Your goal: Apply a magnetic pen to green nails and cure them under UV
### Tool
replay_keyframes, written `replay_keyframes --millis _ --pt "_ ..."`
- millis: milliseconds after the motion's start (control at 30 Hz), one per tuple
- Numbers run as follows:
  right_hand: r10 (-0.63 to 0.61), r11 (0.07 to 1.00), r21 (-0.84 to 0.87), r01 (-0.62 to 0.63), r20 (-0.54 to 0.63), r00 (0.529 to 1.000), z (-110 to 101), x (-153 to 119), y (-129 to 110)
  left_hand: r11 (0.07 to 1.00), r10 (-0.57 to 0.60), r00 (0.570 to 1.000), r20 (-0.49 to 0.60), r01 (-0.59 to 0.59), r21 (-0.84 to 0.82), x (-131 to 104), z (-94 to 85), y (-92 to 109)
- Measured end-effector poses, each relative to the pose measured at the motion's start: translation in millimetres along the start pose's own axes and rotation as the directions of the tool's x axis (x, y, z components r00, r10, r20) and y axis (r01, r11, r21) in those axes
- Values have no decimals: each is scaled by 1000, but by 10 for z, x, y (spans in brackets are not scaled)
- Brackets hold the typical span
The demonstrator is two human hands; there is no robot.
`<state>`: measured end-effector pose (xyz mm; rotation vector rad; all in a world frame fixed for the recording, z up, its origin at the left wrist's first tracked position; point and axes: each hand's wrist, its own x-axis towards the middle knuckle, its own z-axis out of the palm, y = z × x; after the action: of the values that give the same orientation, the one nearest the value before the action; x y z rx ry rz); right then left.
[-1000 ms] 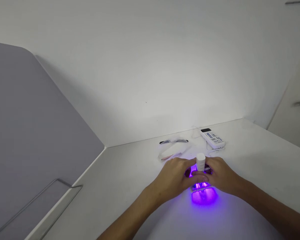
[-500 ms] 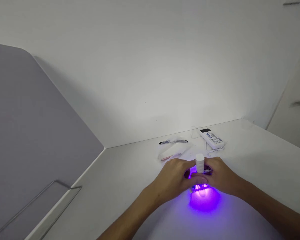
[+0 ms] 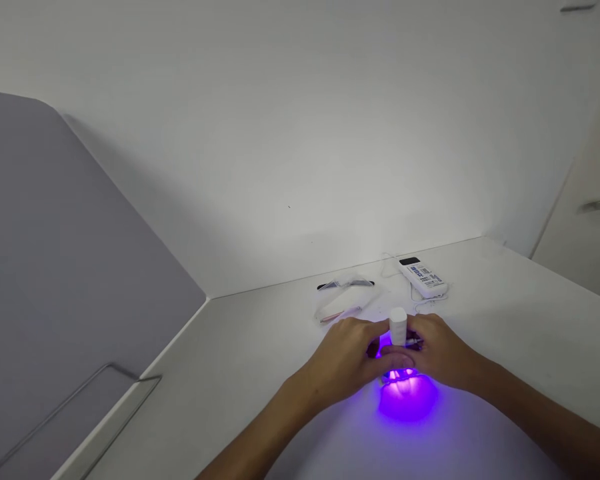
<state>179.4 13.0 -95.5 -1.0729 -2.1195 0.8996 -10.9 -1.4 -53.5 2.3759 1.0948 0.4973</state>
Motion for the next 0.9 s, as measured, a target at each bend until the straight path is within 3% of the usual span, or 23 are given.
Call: replay_keyframes --millis 500,733,900 --pt "17 1000 -9 -17 0 1000 -14 10 -19 1000 10 1000 -17 -10 21 0 -5 -9" --pt "8 1000 31 -6 -62 998 11 -10 11 1000 28 999 -34 -28 -4 -11 -6 17" --pt "-19 999 45 20 -31 999 -2 -14 0 1000 27 1000 2 -27 9 -20 -23 35"
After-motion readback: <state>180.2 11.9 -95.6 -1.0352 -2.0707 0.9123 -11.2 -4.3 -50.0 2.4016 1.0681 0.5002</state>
